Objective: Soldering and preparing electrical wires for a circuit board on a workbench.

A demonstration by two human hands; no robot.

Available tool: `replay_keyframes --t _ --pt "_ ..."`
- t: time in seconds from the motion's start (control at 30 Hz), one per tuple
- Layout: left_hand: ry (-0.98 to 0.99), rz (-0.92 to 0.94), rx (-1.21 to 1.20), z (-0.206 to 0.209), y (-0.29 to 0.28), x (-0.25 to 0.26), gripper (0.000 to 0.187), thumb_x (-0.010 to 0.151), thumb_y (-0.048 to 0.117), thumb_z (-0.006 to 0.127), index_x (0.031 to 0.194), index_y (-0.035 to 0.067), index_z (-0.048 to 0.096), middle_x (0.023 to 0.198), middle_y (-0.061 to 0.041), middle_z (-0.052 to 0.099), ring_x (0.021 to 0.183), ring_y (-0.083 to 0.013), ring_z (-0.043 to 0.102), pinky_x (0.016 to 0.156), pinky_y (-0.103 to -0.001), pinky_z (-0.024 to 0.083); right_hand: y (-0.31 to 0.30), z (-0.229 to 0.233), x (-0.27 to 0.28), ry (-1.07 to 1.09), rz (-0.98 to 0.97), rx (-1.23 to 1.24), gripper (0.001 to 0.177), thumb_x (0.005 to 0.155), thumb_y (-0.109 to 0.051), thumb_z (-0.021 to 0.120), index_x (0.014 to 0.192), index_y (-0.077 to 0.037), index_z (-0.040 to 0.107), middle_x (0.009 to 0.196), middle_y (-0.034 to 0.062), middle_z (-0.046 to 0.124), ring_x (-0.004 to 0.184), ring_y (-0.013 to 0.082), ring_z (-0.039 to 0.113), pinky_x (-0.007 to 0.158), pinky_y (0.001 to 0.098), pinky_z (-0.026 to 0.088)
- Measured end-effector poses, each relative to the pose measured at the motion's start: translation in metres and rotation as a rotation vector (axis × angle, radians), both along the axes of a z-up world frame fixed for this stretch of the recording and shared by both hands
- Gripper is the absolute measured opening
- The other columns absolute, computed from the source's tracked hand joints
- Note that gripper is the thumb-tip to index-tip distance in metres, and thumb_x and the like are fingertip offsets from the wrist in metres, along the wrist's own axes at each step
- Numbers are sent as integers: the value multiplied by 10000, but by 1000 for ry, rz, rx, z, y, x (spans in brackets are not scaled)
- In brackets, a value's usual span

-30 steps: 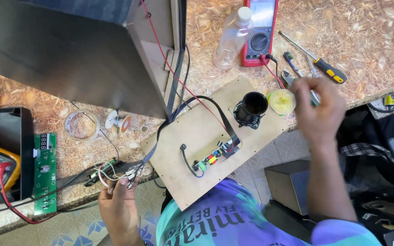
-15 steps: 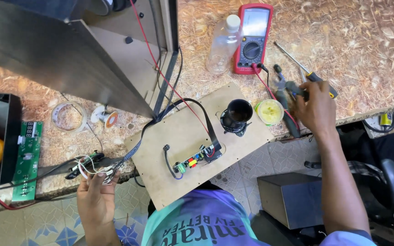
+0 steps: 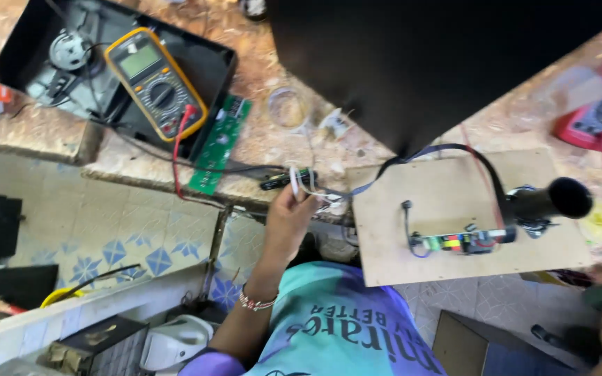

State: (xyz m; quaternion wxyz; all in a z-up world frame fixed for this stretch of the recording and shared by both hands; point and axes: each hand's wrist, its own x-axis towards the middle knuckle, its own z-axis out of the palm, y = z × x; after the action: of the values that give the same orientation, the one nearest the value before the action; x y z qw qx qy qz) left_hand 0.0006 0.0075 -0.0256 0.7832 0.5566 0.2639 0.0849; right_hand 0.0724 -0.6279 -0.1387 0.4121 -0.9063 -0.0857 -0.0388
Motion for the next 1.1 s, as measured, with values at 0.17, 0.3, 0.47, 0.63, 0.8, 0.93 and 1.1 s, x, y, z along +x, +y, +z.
replay_keyframes --t 0.17,0.3,0.47,0.63,0.8,0.93,1.1 --pt "30 -136 10 15 16 -3 409 930 180 738 741 209 376 566 100 259 489 -20 182 435 -220 146 326 156 -103 717 158 1295 538 1000 -381 685 1268 85 663 1061 211 680 856 278 583 662 429 451" --pt "64 -252 1 17 29 -4 287 894 249 778 808 197 509 668 113 355 565 -8 229 489 -184 175 378 164 -125 1032 206 1298 751 984 -695 569 1086 39 693 1159 337 591 920 389 565 855 530 471" --pt "2 -379 -20 24 42 -14 322 885 314 758 824 211 460 589 118 376 495 1 274 439 -179 244 408 209 -139 999 264 1059 1082 745 -675 625 1447 143 529 1330 280 589 1159 341 596 1009 444 390" --pt "-138 -400 -16 17 44 -15 178 926 134 736 890 145 562 920 25 606 833 -47 569 750 -182 492 452 200 -147 1009 232 831 583 919 -332 710 1306 102 680 933 181 708 831 264 639 791 381 485" --pt "-231 -357 33 23 48 -19 85 949 48 660 997 83 600 1038 -44 536 920 -116 588 832 -213 581 484 193 -145 829 -20 357 427 869 -201 695 1215 -66 484 1204 126 828 885 165 798 772 325 628" --pt "-208 -357 -42 16 49 -20 117 953 43 662 1020 93 580 972 -8 566 877 -71 554 802 -203 553 495 198 -130 767 -79 -52 240 853 -325 787 1039 -185 843 586 -21 456 510 121 379 485 284 334" --pt "-178 -329 -37 13 53 -18 145 936 61 678 998 92 550 979 -16 573 856 -72 541 761 -198 529 504 204 -114 846 -55 -73 249 891 -343 730 987 -137 831 730 3 676 581 140 491 579 290 395"
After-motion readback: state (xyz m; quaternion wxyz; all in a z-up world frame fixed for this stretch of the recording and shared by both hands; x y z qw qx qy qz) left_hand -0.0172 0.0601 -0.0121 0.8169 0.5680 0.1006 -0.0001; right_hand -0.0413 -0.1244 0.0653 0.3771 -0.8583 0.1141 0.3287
